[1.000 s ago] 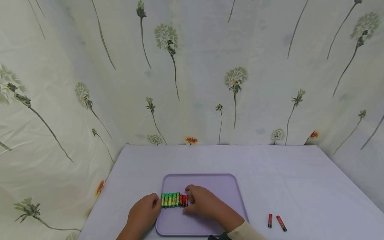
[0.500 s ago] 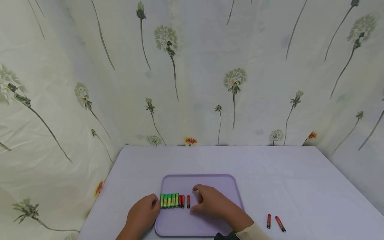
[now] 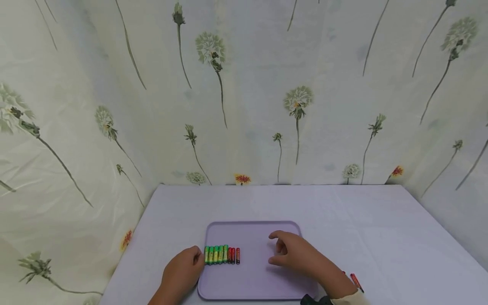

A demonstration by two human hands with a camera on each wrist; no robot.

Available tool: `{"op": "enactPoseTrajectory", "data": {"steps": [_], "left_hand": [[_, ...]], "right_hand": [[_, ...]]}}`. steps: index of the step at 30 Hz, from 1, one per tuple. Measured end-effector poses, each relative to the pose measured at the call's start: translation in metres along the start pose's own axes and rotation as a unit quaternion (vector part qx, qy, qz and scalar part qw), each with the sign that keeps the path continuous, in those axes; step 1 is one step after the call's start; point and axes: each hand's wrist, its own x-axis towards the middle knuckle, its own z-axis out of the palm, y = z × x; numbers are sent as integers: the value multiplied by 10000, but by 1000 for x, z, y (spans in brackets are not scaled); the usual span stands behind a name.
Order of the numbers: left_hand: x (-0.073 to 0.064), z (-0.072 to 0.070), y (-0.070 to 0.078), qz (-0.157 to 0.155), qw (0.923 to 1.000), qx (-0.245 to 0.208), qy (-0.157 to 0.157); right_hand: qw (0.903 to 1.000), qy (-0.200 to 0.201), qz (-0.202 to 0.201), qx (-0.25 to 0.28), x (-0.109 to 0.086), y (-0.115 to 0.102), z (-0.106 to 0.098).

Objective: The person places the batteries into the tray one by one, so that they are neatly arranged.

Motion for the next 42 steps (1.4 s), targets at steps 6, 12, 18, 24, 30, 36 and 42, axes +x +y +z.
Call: {"op": "enactPoseTrajectory", "data": {"steps": [6,12,18,24,30,36,42], "left_hand": [[-2,1,-1,7,10000,1,32],[-3,2,-2,17,10000,-11,91],[-1,3,-1,-20,10000,41,78],[2,3,0,-28,9999,142,88],[2,3,-2,11,9998,182,48],[-1,0,-1,99,9997,175,106],[-3,-1,2,102,9999,117,69]], "right_hand": [[9990,296,337,-54,-27,22,-30],[9942,397,966,-271,-49,51,-59],[9861,418,1519,-525,-75,82,-80],[9814,643,1579,-887,-101,111,-86],[9892,654,1121,-682,-133,134,-81],[9960,55,823,-332,-145,139,-83],[9912,-432,1250,-50,-145,137,-84]]}}
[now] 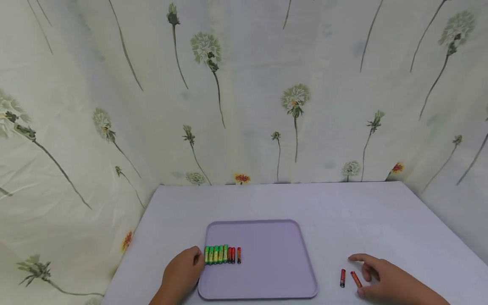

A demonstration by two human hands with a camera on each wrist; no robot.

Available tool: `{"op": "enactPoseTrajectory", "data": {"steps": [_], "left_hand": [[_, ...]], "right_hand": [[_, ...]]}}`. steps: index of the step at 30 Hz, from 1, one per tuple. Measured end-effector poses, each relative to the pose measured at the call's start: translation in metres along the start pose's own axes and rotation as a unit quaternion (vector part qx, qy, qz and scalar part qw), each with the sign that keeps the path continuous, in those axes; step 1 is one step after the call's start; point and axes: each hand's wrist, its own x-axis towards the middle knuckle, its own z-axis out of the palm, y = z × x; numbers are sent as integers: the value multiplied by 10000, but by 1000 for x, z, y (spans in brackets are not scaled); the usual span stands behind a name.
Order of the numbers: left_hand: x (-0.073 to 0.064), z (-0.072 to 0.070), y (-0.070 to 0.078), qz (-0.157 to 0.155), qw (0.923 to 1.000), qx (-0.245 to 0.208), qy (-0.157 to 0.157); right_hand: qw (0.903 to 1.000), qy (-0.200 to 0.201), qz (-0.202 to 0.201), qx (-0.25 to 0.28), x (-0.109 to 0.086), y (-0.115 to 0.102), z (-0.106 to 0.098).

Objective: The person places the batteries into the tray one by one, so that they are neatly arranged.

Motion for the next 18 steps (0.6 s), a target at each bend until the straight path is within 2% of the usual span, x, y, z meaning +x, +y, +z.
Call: {"op": "enactPoseTrajectory", "data": {"steps": [2,5,9,14,18], "left_hand": [[0,0,1,-17,10000,23,12],[1,1,0,-39,10000,51,19],[2,2,-1,-60,10000,55,-15],[3,2,-1,-73,9999,74,2],[2,3,-2,-46,10000,26,5]], "right_hand": [[9999,-94,-22,117,0,1,1],[9992,-143,-316,190,0,4,2],[9960,91,-883,-56,-2,12,5],[9865,472,-1548,-256,-1,19,9],[9837,455,-1733,-170,-1,22,11]]}}
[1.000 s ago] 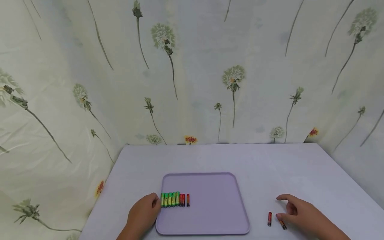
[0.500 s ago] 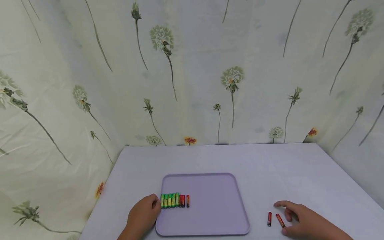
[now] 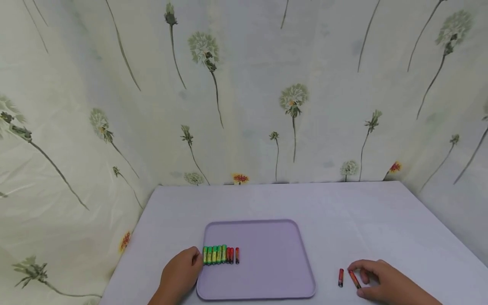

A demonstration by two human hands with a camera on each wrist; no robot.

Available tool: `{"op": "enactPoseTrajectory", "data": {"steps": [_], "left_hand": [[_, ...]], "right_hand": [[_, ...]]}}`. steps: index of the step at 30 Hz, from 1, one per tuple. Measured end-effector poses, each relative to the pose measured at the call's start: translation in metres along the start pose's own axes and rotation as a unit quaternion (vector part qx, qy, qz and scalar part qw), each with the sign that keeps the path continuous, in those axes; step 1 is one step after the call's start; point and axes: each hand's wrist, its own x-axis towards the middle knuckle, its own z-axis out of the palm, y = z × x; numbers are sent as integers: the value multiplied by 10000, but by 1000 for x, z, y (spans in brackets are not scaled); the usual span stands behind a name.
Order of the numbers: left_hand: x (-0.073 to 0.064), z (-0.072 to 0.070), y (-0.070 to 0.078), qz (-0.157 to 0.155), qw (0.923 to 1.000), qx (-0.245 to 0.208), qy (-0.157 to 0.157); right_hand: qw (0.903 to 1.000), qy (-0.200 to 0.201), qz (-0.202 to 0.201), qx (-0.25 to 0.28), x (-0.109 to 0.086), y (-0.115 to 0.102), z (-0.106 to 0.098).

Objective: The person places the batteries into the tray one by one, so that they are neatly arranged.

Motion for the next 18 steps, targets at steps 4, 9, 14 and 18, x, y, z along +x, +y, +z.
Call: {"op": "enactPoseTrajectory", "data": {"steps": [4,9,14,18], "left_hand": [[0,1,-1,33,10000,14,32],[3,1,-2,6,10000,97,8],[3,1,-2,-1,10000,49,-16],[2,1,-1,4,10000,24,-24]], "right_hand": [[9999,-35,74,-67,1,0,0],[9989,-45,433,-184,3,-5,0],[9971,-64,728,-230,4,-8,-1],[9951,-113,956,-219,3,-9,-1]]}}
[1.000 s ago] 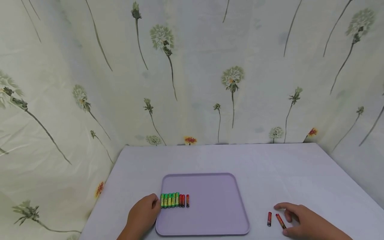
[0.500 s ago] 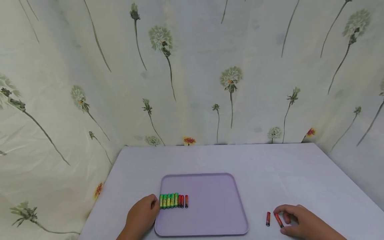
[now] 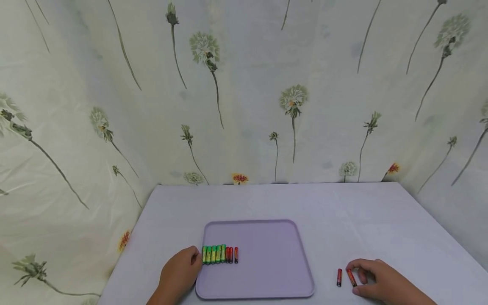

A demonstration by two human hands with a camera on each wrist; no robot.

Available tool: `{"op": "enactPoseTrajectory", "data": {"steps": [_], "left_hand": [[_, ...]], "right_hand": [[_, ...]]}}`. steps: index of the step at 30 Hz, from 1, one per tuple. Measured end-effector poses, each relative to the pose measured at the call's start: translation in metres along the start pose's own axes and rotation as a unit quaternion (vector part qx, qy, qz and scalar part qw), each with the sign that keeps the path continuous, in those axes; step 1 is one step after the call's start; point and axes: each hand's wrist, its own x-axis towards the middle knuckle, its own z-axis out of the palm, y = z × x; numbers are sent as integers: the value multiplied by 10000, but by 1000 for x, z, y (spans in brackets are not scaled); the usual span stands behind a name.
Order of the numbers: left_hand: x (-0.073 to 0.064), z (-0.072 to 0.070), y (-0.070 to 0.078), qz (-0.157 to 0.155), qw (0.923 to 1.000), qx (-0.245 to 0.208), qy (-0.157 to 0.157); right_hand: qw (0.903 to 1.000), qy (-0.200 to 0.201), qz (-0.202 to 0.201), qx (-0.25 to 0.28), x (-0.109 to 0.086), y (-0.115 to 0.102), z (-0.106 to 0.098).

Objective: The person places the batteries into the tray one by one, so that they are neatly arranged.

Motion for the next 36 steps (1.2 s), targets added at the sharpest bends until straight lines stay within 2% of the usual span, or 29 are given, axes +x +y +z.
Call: {"op": "enactPoseTrajectory", "data": {"steps": [10,17,22,25,30,36], "left_hand": [[-1,0,-1,41,10000,29,71],[-1,-2,-2,23,10000,46,34],[-1,-2,-3,36,10000,35,42],[-1,-1,-3,46,10000,11,57],[-1,0,-3,92,9999,-67,80],[0,1,-3,109,9999,-7,111]], "right_hand": [[9973,64,736,50,3,-5,2],[9972,139,724,81,7,-10,5],[9954,180,907,263,10,-16,4],[9955,413,815,264,12,-21,2],[9944,962,396,-206,20,-29,-1],[9940,1067,182,-187,37,-44,0]]}}
